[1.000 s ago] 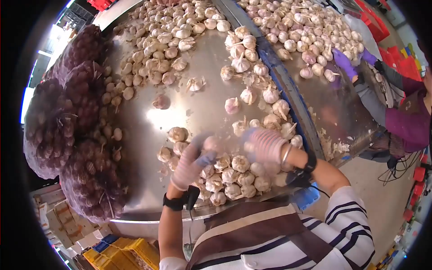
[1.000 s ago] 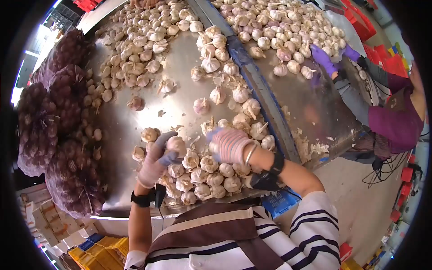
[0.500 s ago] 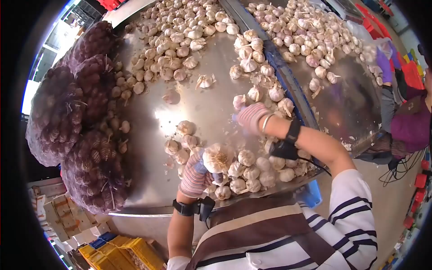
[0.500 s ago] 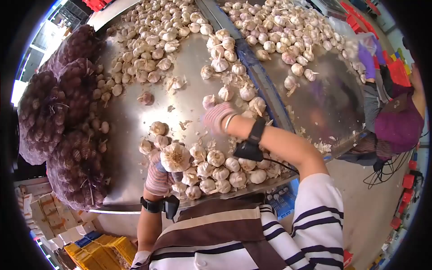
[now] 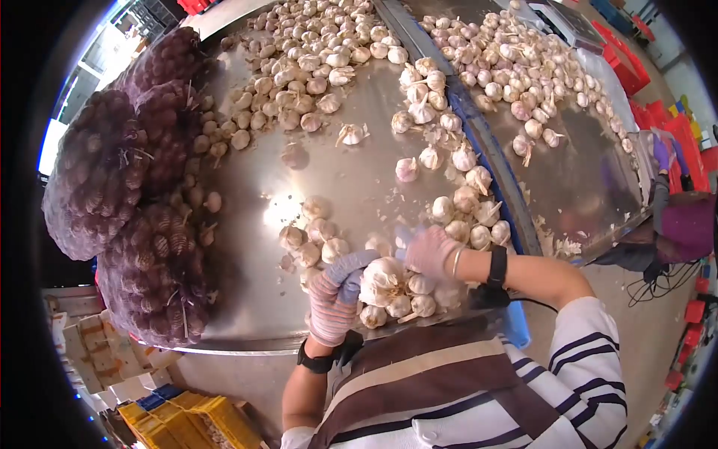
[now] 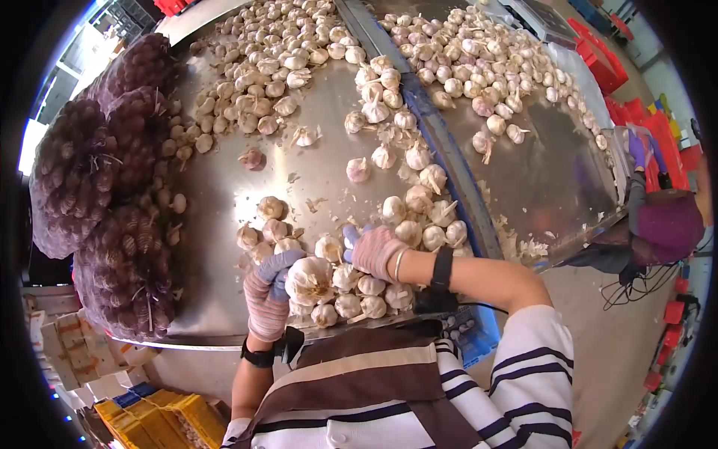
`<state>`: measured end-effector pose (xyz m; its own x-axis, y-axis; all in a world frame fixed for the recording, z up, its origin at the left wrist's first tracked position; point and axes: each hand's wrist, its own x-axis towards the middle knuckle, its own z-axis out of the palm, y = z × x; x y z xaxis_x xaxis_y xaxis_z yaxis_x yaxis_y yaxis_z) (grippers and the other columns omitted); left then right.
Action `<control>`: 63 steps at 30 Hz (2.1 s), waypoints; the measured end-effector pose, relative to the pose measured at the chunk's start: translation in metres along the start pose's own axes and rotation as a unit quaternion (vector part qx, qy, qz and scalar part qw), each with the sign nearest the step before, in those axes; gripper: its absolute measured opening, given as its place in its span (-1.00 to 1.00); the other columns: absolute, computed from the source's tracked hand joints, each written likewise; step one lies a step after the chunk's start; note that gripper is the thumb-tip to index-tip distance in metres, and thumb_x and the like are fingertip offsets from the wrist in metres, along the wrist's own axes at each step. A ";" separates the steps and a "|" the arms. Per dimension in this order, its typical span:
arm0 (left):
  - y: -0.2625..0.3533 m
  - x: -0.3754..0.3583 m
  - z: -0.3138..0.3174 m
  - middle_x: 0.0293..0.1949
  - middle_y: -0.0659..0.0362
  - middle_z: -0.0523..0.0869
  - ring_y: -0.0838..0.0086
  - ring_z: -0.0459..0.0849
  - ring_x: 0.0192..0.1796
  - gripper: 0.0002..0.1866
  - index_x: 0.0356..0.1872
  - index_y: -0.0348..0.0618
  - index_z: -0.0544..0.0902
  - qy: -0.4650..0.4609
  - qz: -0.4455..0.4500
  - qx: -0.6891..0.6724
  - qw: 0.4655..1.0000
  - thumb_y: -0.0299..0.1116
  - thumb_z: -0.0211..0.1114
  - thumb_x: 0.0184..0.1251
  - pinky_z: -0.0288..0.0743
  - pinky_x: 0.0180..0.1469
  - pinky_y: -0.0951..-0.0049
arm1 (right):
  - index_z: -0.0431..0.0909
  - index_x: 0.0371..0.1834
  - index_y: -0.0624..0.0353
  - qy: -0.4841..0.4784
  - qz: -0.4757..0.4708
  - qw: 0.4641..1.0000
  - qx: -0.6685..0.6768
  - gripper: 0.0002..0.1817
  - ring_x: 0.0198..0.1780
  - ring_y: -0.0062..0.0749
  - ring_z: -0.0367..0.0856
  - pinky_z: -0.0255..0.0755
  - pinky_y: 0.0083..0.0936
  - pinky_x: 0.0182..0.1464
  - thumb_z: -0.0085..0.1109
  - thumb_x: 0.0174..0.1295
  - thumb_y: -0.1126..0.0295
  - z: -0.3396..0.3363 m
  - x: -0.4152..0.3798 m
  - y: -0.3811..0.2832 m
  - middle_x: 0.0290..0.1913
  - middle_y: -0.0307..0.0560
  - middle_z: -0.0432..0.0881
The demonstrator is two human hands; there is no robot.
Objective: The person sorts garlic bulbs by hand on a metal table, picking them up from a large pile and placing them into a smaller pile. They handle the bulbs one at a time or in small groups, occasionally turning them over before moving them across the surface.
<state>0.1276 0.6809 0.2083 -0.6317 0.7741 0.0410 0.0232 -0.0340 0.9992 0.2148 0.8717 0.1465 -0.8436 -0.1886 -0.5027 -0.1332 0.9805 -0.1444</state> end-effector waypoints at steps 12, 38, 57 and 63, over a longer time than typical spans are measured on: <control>-0.015 -0.008 0.001 -0.25 0.17 0.70 0.53 0.60 -0.20 -0.83 -0.19 -0.25 0.65 0.070 -0.072 0.079 0.992 -0.51 0.08 0.36 0.46 -0.08 0.51 | 0.53 0.08 -0.20 0.136 0.131 0.918 0.348 -0.40 -0.05 0.15 0.58 0.50 -0.20 0.07 0.40 -0.14 0.07 0.015 -0.194 0.009 0.17 0.20 0.30; -0.016 0.016 0.032 -0.47 0.22 0.64 0.61 0.60 -0.51 -0.88 -0.17 -0.25 0.57 -0.017 -0.117 0.059 0.991 -0.55 0.23 0.28 0.48 -0.42 0.61 | 0.55 -0.29 0.14 0.101 0.167 0.917 0.347 -0.80 -0.20 0.06 0.64 0.52 -0.16 -0.21 0.14 0.10 0.27 0.034 -0.078 0.024 -0.23 0.09 0.59; -0.017 0.045 0.031 -0.44 0.22 0.60 0.62 0.57 -0.51 -0.88 -0.19 -0.22 0.55 0.000 -0.122 0.007 0.992 -0.60 0.16 0.30 0.47 -0.42 0.62 | 0.25 0.35 -0.09 -0.076 0.126 0.950 0.276 -0.08 0.14 -0.13 0.51 0.49 -0.26 0.06 0.34 -0.11 -0.19 -0.017 -0.186 0.035 0.28 0.01 0.34; -0.015 0.075 0.079 -0.26 0.05 0.65 0.34 0.62 -0.35 -0.69 0.10 -0.26 0.48 -0.243 0.010 0.113 0.963 -0.48 0.10 0.35 0.51 -0.25 0.41 | 0.39 0.20 0.12 0.193 0.043 0.638 0.745 -0.32 -0.11 -0.50 0.57 0.50 -0.57 -0.18 0.28 0.12 -0.07 0.031 -0.101 0.048 -0.02 -0.15 0.53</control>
<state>0.1409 0.7896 0.1964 -0.1931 0.9812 0.0031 0.2348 0.0431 0.9711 0.3100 0.9357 0.1644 -0.9179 0.1715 -0.3577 0.3214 -0.2069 -0.9240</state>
